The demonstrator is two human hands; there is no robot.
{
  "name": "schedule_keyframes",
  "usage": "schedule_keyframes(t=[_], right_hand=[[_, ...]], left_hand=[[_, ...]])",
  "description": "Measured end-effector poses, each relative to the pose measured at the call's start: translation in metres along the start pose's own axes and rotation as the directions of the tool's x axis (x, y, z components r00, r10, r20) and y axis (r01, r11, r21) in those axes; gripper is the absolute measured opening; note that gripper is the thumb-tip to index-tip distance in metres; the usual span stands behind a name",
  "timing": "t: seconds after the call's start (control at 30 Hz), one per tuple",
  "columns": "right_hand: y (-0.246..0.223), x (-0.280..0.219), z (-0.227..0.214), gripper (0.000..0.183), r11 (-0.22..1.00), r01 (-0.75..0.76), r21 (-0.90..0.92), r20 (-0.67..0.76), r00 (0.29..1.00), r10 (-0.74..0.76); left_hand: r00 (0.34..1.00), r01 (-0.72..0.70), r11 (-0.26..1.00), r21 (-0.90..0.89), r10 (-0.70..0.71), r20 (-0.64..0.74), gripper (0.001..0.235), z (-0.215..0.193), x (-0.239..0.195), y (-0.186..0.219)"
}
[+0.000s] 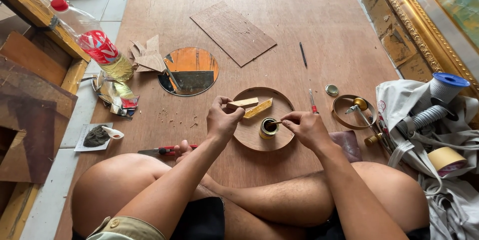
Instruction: The person sits on the floor and applies a dark adhesive from a small tin onto small wooden pieces using a brush. They then place the glued pieces onto a round wooden board.
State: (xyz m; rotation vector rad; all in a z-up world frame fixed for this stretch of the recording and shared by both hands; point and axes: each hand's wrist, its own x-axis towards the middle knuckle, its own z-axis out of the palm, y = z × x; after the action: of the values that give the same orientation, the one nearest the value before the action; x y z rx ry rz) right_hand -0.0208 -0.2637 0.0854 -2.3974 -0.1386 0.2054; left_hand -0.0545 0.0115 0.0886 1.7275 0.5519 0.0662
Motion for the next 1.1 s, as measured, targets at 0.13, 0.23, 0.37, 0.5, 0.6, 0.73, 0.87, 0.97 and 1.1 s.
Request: schedule_keyframes(t=[0.13, 0.23, 0.37, 0.5, 0.6, 0.73, 0.87, 0.97, 1.1], right_hand=[[-0.008, -0.003, -0.004, 0.024, 1.000, 0.004, 0.020, -0.002, 1.000, -0.004], [-0.005, -0.002, 0.002, 0.022, 0.997, 0.000, 0.076, -0.020, 1.000, 0.001], [0.007, 0.005, 0.015, 0.011, 0.954, 0.298, -0.004, -0.108, 0.949, -0.297], [0.016, 0.013, 0.020, 0.010, 0.893, 0.429, -0.138, -0.148, 0.882, -0.447], [0.019, 0.011, 0.024, 0.010, 0.936, 0.328, -0.126, -0.143, 0.928, -0.344], [0.024, 0.026, 0.038, 0.014, 0.983, 0.086, -0.159, -0.046, 0.994, -0.095], [0.014, 0.021, 0.035, 0.016, 0.952, 0.125, -0.281, -0.053, 0.988, -0.146], [0.012, 0.017, 0.036, 0.018, 0.934, 0.130, -0.334, -0.028, 0.989, -0.148], [0.008, 0.016, 0.036, 0.023, 0.954, 0.041, -0.296, -0.011, 0.999, -0.046]], left_hand=[[1.000, -0.003, 1.000, 0.008, 0.003, -0.002, 0.038, 0.000, 0.001, -0.001], [1.000, -0.002, 1.000, -0.005, 0.002, 0.000, 0.038, 0.000, -0.003, 0.002], [1.000, -0.005, 1.000, -0.007, 0.005, 0.002, 0.038, -0.001, -0.003, 0.002], [1.000, -0.002, 1.000, -0.004, 0.002, 0.004, 0.039, 0.001, 0.000, -0.002], [1.000, 0.000, 1.000, -0.007, 0.000, 0.004, 0.039, -0.002, -0.003, 0.002], [1.000, -0.011, 1.000, -0.022, 0.011, 0.019, 0.038, -0.003, -0.004, 0.001], [0.999, -0.016, 1.000, -0.017, 0.016, 0.032, 0.038, -0.001, -0.002, -0.001], [0.999, -0.017, 1.000, -0.015, 0.017, 0.032, 0.038, -0.002, -0.004, 0.000], [0.999, -0.018, 1.000, -0.001, 0.018, 0.037, 0.039, -0.002, -0.002, -0.002]])
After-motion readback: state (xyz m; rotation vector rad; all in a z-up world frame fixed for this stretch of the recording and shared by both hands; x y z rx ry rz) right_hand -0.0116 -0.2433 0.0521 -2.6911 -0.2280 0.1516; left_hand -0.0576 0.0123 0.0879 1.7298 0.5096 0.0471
